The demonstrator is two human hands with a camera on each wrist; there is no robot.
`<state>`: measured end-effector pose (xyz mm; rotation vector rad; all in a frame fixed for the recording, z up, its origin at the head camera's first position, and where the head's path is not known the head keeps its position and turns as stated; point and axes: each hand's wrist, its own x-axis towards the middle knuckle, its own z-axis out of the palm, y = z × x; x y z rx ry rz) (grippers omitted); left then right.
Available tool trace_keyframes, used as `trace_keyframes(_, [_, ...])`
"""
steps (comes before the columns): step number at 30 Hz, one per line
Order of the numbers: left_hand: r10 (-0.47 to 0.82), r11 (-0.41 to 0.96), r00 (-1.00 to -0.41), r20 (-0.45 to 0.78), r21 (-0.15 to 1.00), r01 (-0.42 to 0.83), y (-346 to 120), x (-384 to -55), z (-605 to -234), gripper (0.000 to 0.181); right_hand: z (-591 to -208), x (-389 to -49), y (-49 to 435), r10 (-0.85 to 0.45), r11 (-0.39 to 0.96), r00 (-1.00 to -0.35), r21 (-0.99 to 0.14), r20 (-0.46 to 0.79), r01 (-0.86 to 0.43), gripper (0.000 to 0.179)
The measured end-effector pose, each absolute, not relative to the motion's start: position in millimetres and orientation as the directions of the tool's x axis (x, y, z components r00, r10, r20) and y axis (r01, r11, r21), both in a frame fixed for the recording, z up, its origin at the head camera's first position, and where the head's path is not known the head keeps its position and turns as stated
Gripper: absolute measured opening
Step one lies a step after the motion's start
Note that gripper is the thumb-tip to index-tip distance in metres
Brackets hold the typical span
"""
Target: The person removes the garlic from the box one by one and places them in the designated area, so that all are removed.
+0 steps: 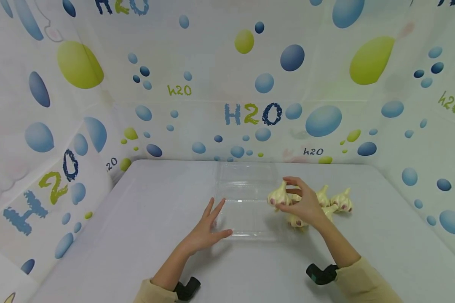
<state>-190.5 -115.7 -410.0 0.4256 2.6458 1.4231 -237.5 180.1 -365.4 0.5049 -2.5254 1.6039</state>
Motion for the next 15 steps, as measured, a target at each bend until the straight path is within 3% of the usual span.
trace_keyframes(15, [0.289, 0.529, -0.957, 0.036, 0.827, 0.191, -115.7, -190.7, -409.0, 0.084, -365.8, -234.5, 210.2, -0.138, 0.422, -0.950, -0.851, 0.280, -0.312, 0.072])
